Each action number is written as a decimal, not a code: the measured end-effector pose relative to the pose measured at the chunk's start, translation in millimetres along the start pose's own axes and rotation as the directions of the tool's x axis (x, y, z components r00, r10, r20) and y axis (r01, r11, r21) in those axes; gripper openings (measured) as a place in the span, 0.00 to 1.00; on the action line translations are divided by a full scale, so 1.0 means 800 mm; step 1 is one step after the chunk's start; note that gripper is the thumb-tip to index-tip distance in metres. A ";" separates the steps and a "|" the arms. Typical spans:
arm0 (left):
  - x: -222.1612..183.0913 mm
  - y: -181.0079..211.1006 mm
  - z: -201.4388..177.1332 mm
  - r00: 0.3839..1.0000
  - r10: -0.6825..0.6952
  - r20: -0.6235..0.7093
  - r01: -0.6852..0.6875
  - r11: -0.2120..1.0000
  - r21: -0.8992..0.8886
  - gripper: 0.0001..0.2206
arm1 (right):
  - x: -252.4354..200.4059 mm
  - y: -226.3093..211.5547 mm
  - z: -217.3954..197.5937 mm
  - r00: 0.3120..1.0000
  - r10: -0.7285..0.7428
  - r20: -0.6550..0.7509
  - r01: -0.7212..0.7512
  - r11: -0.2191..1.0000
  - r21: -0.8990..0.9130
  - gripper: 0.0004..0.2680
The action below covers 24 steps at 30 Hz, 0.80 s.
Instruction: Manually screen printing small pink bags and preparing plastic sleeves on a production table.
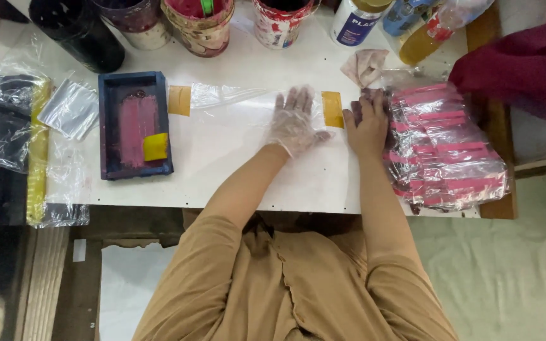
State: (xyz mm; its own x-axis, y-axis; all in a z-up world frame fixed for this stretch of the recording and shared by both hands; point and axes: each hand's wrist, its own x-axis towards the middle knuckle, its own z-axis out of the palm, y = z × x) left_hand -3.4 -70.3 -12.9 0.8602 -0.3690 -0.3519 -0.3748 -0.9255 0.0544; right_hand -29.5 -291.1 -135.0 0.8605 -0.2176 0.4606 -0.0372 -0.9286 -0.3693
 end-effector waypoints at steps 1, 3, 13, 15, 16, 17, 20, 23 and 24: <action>0.000 0.010 0.004 0.998 0.064 -0.005 -0.064 0.998 0.002 0.50 | 0.000 0.001 0.001 1.000 -0.003 -0.002 0.003 1.000 0.002 0.20; 0.000 0.023 0.007 0.992 0.129 -0.012 -0.129 0.992 0.008 0.51 | 0.002 0.002 0.001 1.000 -0.006 -0.009 0.006 1.000 0.004 0.20; -0.004 -0.058 0.006 0.992 0.100 -0.076 -0.106 0.992 -0.072 0.48 | 0.002 0.001 -0.002 0.999 -0.045 -0.010 0.045 0.999 0.029 0.19; -0.014 -0.082 0.000 0.993 0.065 -0.094 -0.073 0.993 -0.088 0.48 | 0.003 0.000 -0.001 0.999 -0.045 -0.008 0.046 0.998 0.042 0.19; -0.019 -0.090 -0.003 0.994 0.065 -0.089 -0.071 0.995 -0.072 0.47 | 0.004 0.000 0.000 0.999 -0.036 0.012 0.036 0.999 0.015 0.20; -0.024 -0.097 -0.005 0.994 0.065 -0.083 -0.070 0.996 -0.056 0.46 | 0.004 0.000 0.001 0.999 -0.026 0.033 0.026 1.000 -0.013 0.20; -0.016 -0.098 0.007 0.992 0.079 -0.103 -0.082 0.996 -0.025 0.46 | 0.026 -0.012 0.011 0.994 0.079 0.082 -0.079 0.997 0.004 0.19; 0.002 -0.101 0.029 0.979 0.146 -0.142 -0.146 0.989 0.010 0.44 | 0.038 -0.068 0.024 0.990 -0.014 0.140 0.015 1.000 -0.007 0.19; 0.006 -0.102 0.037 0.980 0.141 -0.140 -0.141 0.990 0.007 0.44 | 0.035 -0.088 0.024 0.989 -0.017 0.144 0.018 1.000 -0.004 0.19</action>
State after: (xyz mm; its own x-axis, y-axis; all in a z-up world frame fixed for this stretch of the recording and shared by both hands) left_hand 21.2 6.2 -46.8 0.8386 -0.5040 -0.2066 -0.4951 -0.8635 0.0966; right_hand 6.9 -225.9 -111.8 0.9252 -0.1562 0.3457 -0.0239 -0.9334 -0.3579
